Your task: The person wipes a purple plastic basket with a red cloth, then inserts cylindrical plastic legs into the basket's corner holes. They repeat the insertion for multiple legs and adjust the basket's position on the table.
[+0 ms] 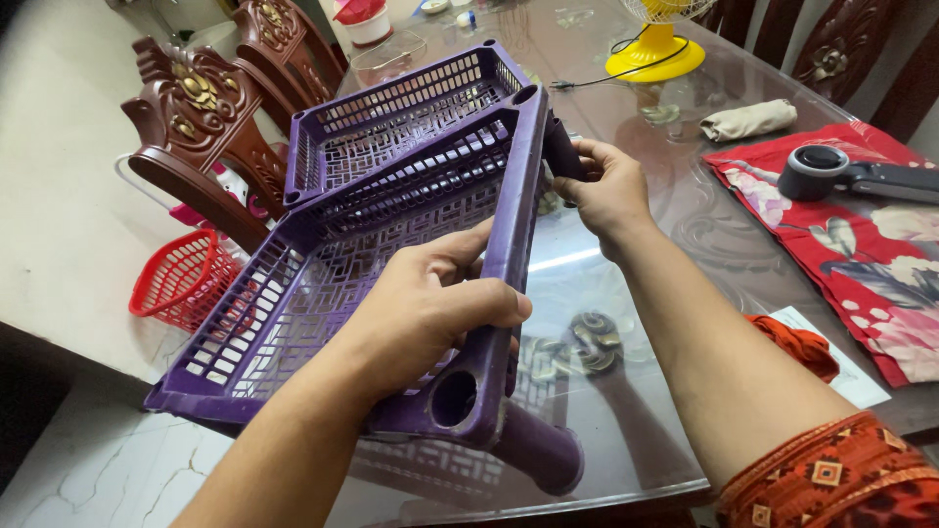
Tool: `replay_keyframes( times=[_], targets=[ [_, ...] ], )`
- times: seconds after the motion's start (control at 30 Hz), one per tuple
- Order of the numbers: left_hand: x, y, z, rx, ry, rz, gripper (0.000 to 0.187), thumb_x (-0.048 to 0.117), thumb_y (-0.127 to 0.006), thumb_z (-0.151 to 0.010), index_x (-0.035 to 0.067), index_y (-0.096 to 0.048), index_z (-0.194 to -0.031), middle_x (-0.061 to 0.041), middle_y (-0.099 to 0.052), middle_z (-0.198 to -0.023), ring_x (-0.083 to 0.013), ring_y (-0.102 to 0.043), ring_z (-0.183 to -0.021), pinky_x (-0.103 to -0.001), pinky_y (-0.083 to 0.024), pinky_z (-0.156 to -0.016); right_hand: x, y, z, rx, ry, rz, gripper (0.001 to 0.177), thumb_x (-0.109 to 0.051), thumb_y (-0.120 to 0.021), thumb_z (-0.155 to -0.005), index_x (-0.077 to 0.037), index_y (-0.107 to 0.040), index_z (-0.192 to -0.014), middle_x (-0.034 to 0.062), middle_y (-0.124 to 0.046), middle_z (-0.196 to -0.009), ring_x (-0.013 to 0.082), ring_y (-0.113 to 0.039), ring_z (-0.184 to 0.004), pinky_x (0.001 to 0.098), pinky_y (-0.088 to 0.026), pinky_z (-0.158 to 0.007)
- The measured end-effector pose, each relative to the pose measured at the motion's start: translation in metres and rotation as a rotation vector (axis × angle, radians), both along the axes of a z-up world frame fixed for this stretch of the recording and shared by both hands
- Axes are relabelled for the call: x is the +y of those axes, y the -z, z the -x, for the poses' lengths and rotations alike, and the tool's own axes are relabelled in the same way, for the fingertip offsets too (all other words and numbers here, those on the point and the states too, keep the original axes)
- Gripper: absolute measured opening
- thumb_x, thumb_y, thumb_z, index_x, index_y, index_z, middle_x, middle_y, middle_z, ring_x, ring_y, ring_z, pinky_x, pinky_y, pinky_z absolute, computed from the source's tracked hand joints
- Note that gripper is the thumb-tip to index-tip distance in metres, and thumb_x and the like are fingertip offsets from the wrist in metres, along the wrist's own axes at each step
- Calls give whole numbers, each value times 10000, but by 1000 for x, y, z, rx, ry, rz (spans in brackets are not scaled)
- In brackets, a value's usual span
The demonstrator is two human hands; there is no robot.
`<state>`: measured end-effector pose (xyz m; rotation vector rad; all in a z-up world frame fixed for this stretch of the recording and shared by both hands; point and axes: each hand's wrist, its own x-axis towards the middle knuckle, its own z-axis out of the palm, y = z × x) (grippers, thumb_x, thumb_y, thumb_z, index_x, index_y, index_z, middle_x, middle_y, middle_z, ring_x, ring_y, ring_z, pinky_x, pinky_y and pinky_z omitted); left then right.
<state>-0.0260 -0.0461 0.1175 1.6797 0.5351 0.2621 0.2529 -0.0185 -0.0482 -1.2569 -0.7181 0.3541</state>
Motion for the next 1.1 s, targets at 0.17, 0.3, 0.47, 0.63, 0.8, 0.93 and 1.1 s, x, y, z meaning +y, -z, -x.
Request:
replay_keyframes(
  times=[0.17, 0.3, 0.47, 0.63, 0.8, 0.93, 1.1],
  targets=[
    [-1, 2, 1, -12, 13, 12, 759, 98, -729, -714, 102, -615, -1465, -13, -644, -806, -96, -637, -656, -256, -544, -609, -5, 0, 6, 4, -8, -14, 436, 57, -755, -804, -51, -704, -1224, 4, -706, -957, 82, -658, -823, 243, -546, -732],
    [-1, 2, 1, -6, 7, 18, 763, 97, -721, -709, 95, -607, -1463, -15, -650, -802, -99, -638, -646, -257, -544, -598, -11, 0, 9, -37, -10, -14, 442, 63, -741, -813, -53, -700, -1238, 2, -689, -932, 76, -631, -796, 241, -527, -709],
    [-1, 2, 1, -13, 13, 33, 773, 97, -724, -711, 78, -596, -1473, -23, -654, -813, -103, -637, -650, -260, -544, -601, -16, 2, 9, -24, -15, -18, 449, 58, -742, -823, -57, -695, -1255, 0, -679, -925, 77, -617, -783, 241, -515, -699],
    [0, 2, 2, 10, 13, 29, 791, 109, -732, -706, 87, -577, -1482, -27, -659, -809, -104, -646, -649, -261, -548, -598, -18, 6, 9, 8, -40, -64, 463, 54, -740, -830, -51, -671, -1275, 7, -689, -956, 81, -634, -812, 239, -543, -719],
    [-1, 0, 3, 39, 16, 9, 795, 128, -727, -690, 100, -586, -1472, -37, -663, -790, -113, -650, -635, -267, -546, -590, -17, 4, 6, 27, -62, -105, 458, 54, -738, -844, -49, -662, -1284, 3, -687, -971, 72, -637, -833, 230, -549, -728],
    [-1, 0, 2, 5, 49, 34, 792, 127, -740, -696, 74, -593, -1472, -40, -655, -812, -117, -650, -657, -272, -549, -613, -17, 0, 5, 34, -79, -149, 452, 59, -740, -877, -61, -666, -1306, 25, -666, -984, 88, -588, -806, 248, -496, -695],
    [0, 0, 1, -1, 54, 22, 784, 117, -742, -693, 72, -598, -1462, -43, -669, -818, -120, -663, -661, -276, -562, -623, -23, 2, 6, 273, -228, -271, 510, 14, -709, -914, -136, -567, -1379, 42, -638, -1145, 129, -692, -940, 313, -606, -823]
  ],
)
